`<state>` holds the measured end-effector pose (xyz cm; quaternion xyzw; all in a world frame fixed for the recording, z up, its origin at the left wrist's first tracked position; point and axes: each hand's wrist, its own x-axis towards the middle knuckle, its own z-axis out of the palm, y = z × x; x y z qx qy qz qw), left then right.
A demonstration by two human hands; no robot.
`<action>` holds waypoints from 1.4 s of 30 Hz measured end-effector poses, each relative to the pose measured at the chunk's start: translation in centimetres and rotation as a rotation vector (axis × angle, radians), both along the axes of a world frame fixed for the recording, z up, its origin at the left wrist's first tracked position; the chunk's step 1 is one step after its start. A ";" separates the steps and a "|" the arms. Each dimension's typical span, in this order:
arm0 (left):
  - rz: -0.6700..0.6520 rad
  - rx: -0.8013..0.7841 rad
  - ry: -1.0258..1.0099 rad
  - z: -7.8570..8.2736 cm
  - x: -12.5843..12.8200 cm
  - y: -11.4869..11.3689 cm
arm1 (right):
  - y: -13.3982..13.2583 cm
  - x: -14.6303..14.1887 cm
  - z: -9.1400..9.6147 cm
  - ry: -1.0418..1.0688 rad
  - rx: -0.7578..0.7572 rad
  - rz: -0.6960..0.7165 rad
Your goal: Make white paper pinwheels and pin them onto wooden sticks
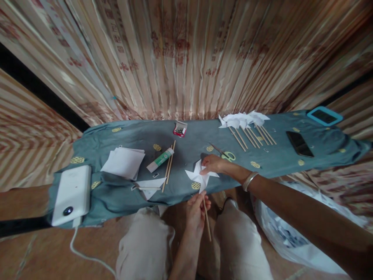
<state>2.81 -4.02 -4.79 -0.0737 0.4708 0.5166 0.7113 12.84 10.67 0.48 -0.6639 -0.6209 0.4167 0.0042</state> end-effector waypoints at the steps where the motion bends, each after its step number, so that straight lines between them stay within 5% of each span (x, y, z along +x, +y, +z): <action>1: -0.003 0.006 -0.002 -0.1 0.0 0.0 | 0.1 0.0 0.1 -0.015 0.002 0.012; 27: -0.041 0.082 -0.125 -1.4 0.7 0.0 | 0.2 1.1 -2.3 0.166 -0.053 -0.038; 42: -0.020 0.071 -0.118 -1.2 1.0 0.0 | -0.2 1.3 -2.1 0.250 -0.126 -0.100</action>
